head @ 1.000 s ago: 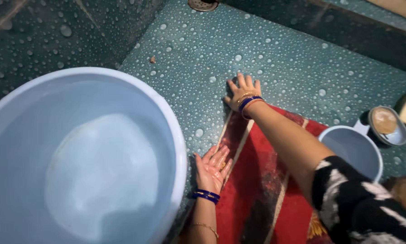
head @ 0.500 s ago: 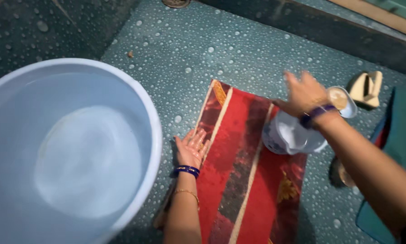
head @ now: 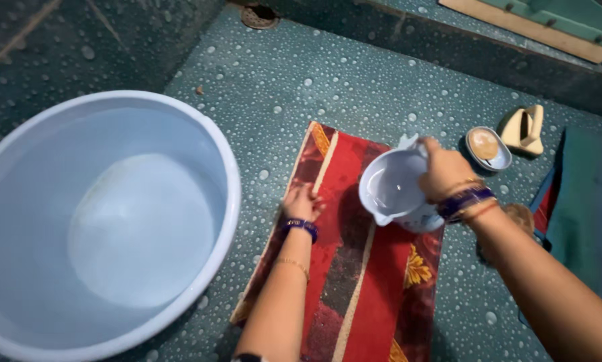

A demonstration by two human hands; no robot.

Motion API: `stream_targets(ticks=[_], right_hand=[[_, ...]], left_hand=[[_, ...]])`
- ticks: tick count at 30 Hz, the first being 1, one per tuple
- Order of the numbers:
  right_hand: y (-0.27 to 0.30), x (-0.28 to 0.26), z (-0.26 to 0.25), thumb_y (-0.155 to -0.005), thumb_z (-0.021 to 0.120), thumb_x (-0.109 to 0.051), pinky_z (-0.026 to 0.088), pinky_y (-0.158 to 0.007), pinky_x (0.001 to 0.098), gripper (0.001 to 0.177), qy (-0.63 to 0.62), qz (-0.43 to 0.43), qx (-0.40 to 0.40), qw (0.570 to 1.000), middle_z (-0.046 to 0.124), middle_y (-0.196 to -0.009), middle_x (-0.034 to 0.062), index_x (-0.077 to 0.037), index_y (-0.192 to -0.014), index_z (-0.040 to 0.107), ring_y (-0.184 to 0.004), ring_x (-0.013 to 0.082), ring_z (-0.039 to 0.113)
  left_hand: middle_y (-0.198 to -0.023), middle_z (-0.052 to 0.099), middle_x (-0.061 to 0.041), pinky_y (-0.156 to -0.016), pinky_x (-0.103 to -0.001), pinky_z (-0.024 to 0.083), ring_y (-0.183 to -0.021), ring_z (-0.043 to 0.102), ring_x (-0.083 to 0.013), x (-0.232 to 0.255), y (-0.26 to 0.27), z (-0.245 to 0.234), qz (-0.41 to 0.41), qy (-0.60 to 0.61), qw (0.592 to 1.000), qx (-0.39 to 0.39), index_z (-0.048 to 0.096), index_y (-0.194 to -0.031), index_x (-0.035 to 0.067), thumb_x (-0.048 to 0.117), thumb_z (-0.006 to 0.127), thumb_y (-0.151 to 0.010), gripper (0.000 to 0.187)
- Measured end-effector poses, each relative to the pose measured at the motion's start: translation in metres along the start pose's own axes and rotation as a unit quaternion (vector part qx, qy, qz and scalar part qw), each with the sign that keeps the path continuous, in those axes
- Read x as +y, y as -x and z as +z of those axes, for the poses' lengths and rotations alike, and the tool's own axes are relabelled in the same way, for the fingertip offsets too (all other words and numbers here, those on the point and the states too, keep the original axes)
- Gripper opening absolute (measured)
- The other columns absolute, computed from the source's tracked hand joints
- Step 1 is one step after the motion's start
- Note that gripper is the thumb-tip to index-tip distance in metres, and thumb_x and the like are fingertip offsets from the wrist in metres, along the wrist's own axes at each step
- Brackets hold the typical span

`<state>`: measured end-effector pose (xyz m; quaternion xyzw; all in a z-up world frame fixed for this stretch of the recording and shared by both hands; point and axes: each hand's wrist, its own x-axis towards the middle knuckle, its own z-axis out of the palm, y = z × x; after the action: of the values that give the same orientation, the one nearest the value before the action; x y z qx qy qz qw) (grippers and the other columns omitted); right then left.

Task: The person pours water from a plastic jug onto a red patterned cloth laid on a tiled floor, then scrubs the cloth with a bar of soap to create lather. The person repeatedly rubs and scrubs the cloth by hand, occasionally folding it and continuing to scrub different sections.

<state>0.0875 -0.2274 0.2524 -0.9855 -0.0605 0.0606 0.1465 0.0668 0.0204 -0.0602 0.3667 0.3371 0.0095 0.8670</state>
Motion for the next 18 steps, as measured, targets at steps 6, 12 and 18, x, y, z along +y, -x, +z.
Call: stream_targets(ticks=[6,12,18], right_hand=[[-0.056,-0.086,0.016,-0.088,0.059,-0.015,0.057,-0.089,0.0516,0.028,0.121,-0.043,-0.077,0.989,0.070,-0.102,0.0336,0.003,-0.100,0.077,-0.101,0.0471,0.070],[-0.100,-0.146,-0.009,-0.087,0.062,-0.019,0.057,-0.090,0.0484,0.029,0.194,-0.114,-0.070,0.972,0.070,-0.104,0.0320,0.001,-0.101,0.077,-0.104,0.0433,0.070],[-0.065,-0.134,-0.062,-0.086,0.059,-0.008,0.060,-0.073,0.0436,0.036,-0.025,0.002,-0.042,0.999,0.075,-0.099,0.0253,-0.003,-0.120,0.072,-0.082,0.0352,0.077]], left_hand=[[-0.097,0.067,-0.009,-0.070,-0.045,0.055,-0.084,0.065,-0.0266,0.018,-0.082,0.051,-0.160,-0.160,0.973,-0.038,0.066,-0.111,0.008,0.026,0.058,-0.099,0.023],[-0.139,0.065,-0.008,-0.093,-0.027,0.053,-0.112,0.065,-0.0169,0.069,-0.143,0.085,-0.243,0.032,0.946,-0.213,0.061,-0.138,0.002,0.040,0.063,-0.104,0.051],[-0.134,0.063,-0.014,-0.096,-0.043,0.055,-0.115,0.065,-0.0290,0.127,-0.067,0.108,0.209,-0.054,0.974,-0.071,0.054,-0.137,0.004,0.019,0.061,-0.092,0.048]])
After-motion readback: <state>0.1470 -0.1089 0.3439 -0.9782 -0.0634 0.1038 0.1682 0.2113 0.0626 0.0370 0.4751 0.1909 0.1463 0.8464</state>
